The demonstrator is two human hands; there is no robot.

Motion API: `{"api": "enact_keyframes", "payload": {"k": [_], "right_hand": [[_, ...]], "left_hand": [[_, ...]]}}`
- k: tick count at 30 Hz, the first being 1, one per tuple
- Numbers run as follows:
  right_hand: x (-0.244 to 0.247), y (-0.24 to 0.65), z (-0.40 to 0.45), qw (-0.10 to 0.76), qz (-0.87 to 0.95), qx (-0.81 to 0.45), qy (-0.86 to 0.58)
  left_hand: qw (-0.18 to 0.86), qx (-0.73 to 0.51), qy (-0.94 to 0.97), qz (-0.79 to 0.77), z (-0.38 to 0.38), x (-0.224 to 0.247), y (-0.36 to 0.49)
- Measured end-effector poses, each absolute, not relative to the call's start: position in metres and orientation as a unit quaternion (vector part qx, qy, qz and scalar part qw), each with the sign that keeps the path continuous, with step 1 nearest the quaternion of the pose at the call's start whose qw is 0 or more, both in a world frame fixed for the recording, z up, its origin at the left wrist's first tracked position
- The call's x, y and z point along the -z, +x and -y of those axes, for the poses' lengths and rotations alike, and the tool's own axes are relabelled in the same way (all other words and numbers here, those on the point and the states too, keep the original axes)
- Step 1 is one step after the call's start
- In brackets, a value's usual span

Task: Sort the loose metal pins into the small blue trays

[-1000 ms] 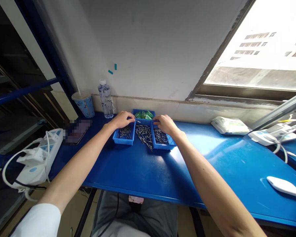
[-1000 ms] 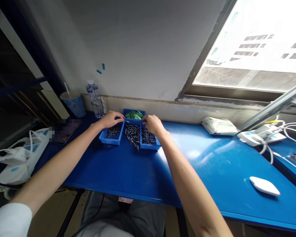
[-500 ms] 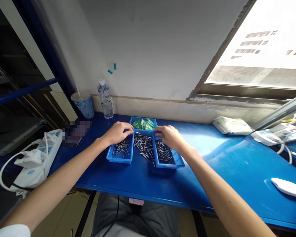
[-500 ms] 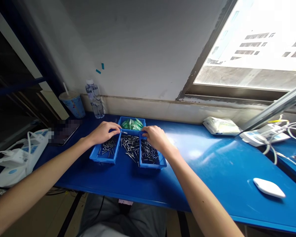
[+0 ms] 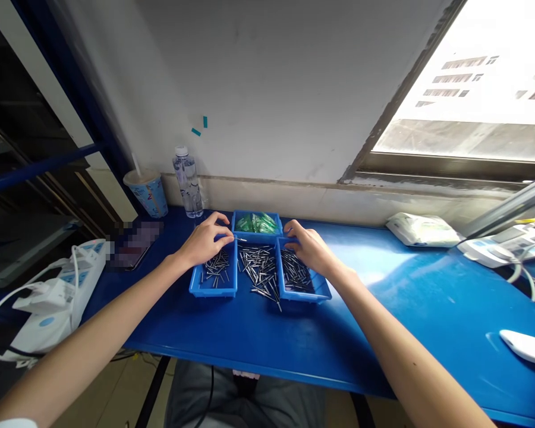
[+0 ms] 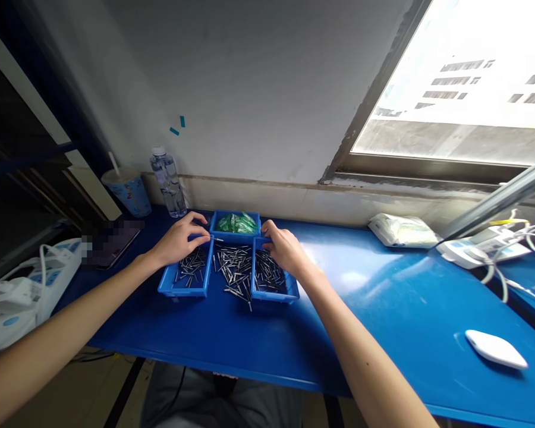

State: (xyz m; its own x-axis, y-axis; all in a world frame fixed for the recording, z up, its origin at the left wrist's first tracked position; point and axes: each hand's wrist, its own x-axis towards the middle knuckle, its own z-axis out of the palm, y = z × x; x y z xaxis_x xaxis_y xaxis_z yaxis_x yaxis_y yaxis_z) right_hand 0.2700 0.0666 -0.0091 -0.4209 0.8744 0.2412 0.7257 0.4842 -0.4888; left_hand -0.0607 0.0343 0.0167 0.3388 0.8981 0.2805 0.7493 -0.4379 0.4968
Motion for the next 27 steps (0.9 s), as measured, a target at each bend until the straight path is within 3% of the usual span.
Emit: {"api": "enact_keyframes", "payload": {"k": [6,15,20,23,27], "right_hand": [[0.006,0.278,-0.067,0.246,0.822,-0.194,-0.476],[-0.004,0.291,-0.069,0.179,0.820,-0.142,-0.525],[-0.018,0.290,-0.071,0.227,0.809,-0.227,-0.492],[-0.029,0.278,-0.077,0.235,0.789,-0.207,-0.529],[-0.039,0.253,-0.094,0.143,0.753,-0.197,-0.611]], "left_hand": [[0.153,-0.273,0.795,-0.520,-0.032,-0.014,-0.076],[0.188,-0.291,0.800,-0.490,-0.036,-0.014,-0.086],[0.203,-0.309,0.796,-0.479,-0.039,-0.015,-0.083],[0.209,-0.323,0.793,-0.472,-0.042,-0.015,-0.078],[0.198,-0.346,0.784,-0.475,-0.047,-0.018,-0.073]]}}
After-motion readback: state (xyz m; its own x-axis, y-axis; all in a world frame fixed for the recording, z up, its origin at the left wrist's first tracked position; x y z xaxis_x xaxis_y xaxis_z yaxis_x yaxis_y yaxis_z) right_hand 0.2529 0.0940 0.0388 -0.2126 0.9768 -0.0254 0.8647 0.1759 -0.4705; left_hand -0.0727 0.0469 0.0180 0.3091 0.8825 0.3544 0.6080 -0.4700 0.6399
